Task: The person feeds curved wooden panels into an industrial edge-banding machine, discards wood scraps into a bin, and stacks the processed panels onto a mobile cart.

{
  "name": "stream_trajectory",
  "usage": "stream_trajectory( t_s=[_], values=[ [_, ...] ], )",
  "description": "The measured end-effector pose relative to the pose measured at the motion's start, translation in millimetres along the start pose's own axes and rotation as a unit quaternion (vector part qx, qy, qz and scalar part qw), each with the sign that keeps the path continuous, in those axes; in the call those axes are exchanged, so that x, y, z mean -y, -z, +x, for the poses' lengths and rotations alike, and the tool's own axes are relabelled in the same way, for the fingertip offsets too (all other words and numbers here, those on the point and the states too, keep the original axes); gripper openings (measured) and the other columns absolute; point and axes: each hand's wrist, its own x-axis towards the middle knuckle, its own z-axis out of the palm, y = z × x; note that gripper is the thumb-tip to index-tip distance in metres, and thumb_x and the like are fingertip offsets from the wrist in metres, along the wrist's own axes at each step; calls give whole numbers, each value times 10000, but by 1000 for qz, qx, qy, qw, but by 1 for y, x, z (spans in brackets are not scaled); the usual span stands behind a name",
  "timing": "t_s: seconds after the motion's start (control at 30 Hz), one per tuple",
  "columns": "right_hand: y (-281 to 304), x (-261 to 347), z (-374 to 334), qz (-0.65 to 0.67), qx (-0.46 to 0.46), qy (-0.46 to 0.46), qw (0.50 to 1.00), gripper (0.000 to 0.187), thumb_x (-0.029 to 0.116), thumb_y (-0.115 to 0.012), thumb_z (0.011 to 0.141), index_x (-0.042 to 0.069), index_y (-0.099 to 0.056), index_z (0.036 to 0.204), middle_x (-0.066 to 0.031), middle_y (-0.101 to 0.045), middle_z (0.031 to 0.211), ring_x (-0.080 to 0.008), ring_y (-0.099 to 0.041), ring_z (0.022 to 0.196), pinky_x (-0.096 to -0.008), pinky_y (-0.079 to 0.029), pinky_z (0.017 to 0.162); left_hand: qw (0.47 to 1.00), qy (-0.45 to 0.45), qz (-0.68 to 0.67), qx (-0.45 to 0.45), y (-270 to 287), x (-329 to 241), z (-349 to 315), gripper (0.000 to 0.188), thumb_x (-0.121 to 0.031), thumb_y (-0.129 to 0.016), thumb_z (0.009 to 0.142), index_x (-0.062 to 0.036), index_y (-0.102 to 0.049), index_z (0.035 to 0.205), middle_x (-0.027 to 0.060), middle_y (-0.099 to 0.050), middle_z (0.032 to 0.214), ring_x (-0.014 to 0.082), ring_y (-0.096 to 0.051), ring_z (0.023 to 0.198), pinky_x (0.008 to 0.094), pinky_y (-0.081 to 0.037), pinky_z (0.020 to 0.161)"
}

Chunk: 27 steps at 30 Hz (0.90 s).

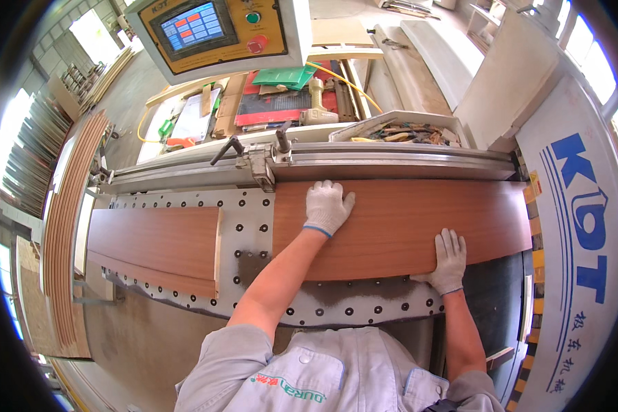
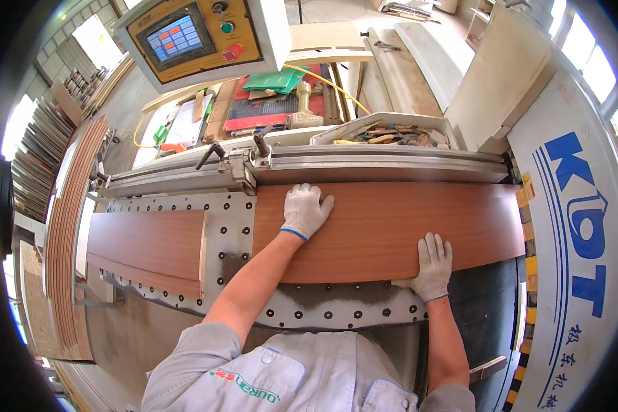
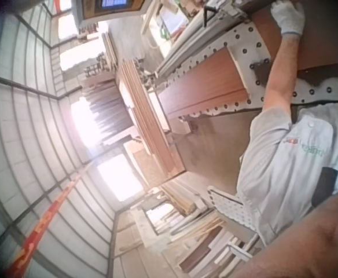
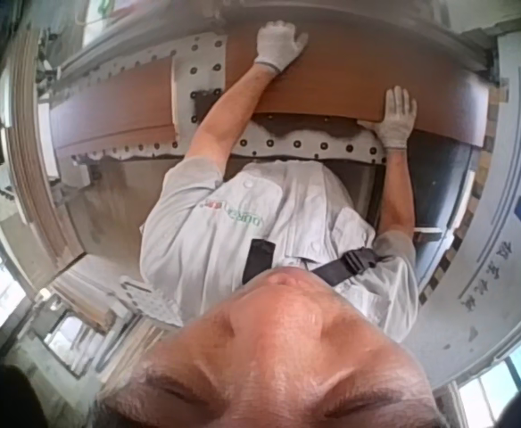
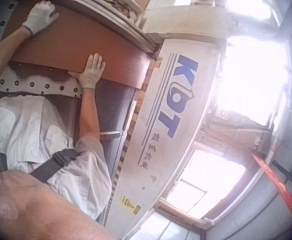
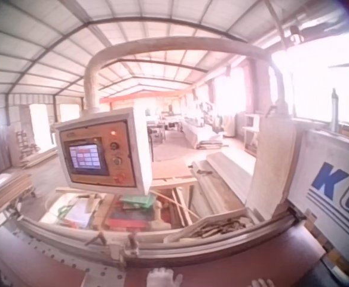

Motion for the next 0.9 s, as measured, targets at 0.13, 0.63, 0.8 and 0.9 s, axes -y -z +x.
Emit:
stream_trajectory(
  t_s=[0.13, 0.63, 0.8, 0.9],
  values=[
    [3, -1, 2, 5, 1, -13, 1000, 1244, 711, -929, 407, -5, -591, 1367, -224, -571, 1482, -427, -493, 1429, -602, -296, 1249, 1000, -9, 0, -5, 1, -3, 14, 416, -451, -719, 912, -61, -705, 768, 168, -713, 903, 364, -675, 939, 501, -534, 840],
    [49, -4, -53, 39, -26, -194, 980, 955, 617, -869, 691, 41, -596, 1403, -225, -539, 1477, -404, -456, 1435, -547, -327, 1210, 922, -310, -21, 229, 22, -151, -73, 882, -336, -888, 743, -31, -527, 1488, 216, -451, 1600, 441, -336, 1532, 604, -201, 1289],
    [119, -73, -168, -66, -100, -484, 867, 411, 303, -711, 848, 6, -665, 1127, -234, -684, 1131, -426, -646, 1085, -563, -487, 933, 931, -303, -14, 203, 21, -139, -73, 859, -349, -885, 744, -31, -544, 1466, 207, -471, 1577, 429, -355, 1514, 610, -215, 1278],
    [133, -173, -243, -102, 95, -708, 693, 523, 302, -548, 931, 15, -647, 1356, -258, -666, 1384, -418, -612, 1320, -503, -446, 1158, 933, -303, -14, 194, 26, -135, -73, 855, -301, -885, 724, -28, -555, 1464, 212, -486, 1574, 443, -383, 1501, 591, -250, 1273]
  ],
)
